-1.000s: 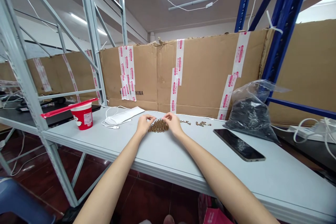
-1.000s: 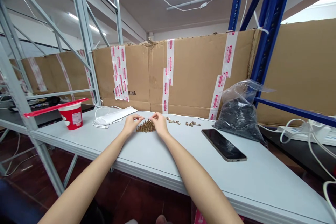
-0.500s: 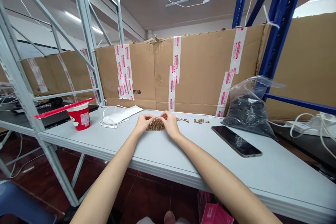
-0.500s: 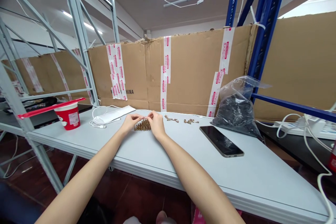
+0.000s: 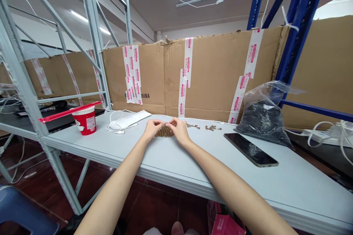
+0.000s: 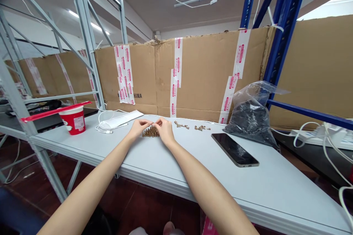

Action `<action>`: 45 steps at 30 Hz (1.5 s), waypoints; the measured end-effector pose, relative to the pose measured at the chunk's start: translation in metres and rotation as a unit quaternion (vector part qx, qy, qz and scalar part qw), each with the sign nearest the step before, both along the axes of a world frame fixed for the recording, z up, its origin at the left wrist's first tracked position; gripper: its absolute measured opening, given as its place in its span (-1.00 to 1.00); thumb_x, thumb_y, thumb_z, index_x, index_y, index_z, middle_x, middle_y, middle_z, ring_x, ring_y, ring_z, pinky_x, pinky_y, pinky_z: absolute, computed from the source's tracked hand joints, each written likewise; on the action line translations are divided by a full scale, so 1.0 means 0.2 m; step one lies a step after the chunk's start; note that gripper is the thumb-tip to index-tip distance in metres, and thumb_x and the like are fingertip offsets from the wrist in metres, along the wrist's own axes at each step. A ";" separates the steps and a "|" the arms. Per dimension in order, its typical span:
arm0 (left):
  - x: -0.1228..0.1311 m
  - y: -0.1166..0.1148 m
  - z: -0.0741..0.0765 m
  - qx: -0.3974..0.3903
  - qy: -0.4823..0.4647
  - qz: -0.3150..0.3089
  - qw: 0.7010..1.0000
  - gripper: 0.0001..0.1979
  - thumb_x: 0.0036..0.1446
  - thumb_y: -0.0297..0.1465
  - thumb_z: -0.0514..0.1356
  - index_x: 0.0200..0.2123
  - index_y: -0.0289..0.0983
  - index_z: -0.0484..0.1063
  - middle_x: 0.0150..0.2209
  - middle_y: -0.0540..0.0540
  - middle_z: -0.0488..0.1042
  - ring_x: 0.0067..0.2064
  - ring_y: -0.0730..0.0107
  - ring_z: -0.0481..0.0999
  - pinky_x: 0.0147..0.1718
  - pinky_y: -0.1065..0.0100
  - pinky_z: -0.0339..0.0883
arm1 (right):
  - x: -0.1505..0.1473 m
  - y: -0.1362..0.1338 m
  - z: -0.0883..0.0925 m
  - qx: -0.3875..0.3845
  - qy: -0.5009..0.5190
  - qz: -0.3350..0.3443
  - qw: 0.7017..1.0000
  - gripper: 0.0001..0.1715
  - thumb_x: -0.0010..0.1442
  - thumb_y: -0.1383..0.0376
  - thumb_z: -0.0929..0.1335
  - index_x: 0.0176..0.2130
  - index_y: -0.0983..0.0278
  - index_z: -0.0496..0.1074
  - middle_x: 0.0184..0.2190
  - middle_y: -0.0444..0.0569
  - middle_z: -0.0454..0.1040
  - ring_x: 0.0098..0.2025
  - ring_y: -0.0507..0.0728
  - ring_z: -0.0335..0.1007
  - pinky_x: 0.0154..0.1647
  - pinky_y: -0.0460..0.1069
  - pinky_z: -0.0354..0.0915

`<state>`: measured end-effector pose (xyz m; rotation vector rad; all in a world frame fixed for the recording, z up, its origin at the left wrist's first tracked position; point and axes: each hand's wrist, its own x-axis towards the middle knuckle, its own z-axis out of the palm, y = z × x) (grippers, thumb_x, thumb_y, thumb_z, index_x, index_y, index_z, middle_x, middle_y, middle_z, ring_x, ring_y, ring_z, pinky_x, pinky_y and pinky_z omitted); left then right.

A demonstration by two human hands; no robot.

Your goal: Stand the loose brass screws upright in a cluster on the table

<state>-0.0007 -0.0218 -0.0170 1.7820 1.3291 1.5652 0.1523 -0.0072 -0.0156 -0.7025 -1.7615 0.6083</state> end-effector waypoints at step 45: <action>0.02 -0.06 0.05 0.017 0.003 -0.015 1.000 -0.69 -0.20 -0.21 0.27 -0.43 -0.34 0.51 -0.40 -0.15 0.54 -0.35 0.28 0.47 -0.33 0.32 0.29 | 0.02 0.08 0.00 -0.201 0.120 0.166 0.958 -0.72 -0.19 0.21 0.44 -0.43 0.34 0.49 -0.58 -0.07 0.47 -0.55 0.02 0.36 -0.48 -0.07 0.30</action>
